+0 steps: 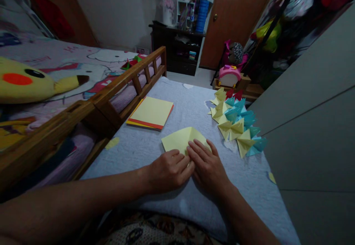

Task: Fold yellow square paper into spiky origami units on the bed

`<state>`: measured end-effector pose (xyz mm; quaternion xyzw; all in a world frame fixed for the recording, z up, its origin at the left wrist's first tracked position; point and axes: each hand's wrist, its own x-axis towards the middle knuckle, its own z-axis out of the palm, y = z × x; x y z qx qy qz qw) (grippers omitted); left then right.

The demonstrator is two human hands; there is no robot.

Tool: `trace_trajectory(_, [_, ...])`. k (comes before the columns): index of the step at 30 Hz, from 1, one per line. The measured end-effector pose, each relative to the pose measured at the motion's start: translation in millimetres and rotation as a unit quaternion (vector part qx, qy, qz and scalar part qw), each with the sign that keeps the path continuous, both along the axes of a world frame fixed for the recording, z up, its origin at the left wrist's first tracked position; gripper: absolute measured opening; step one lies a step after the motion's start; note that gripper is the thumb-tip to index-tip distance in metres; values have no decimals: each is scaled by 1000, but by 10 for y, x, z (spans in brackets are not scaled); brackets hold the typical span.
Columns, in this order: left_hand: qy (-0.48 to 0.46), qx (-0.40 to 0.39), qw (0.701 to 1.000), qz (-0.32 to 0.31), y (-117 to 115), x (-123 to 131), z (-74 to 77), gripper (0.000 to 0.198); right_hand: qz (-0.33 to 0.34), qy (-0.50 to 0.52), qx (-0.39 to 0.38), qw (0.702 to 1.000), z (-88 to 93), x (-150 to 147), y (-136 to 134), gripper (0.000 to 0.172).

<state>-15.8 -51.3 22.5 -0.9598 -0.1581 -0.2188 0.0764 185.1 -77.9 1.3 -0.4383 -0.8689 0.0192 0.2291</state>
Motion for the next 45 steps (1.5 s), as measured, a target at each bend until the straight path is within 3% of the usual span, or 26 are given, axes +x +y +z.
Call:
trace_trajectory(4, [-55,-96,993,-27,40,-75,-31,23,2,0,-8,1000,-114,80,45,34])
trace_trajectory(8, [-90,-179,979,26,152,-200,-179,32,8,2,-13,1000,-125,104,41,37])
trace_trajectory(13, [-67,-152,986,21,233,-269,-338,20,32,7,-40,999,-38,75,16,34])
trace_trajectory(18, [-66,-166,984,17,200,-310,-323,20,45,62,-67,995,-1,109,14,24])
trace_trajectory(21, [-90,-262,959,60,191,-322,-277,22,13,104,-96,990,-25,134,22,20])
trace_trajectory(25, [-137,-369,906,156,226,-288,-228,28,-83,164,-154,971,-53,121,28,16])
trace_trajectory(29, [-164,-372,896,179,279,-219,-247,39,-145,220,-191,946,-56,71,28,29])
trace_trajectory(33, [-155,-378,894,185,327,-168,-283,43,-154,206,-184,949,-63,54,44,18])
trace_trajectory(39, [-131,-362,905,182,429,-138,-322,34,-105,196,-127,967,-90,86,71,14])
trace_trajectory(45, [-73,-328,920,202,455,-113,-350,20,-134,176,-131,966,-104,69,89,18])
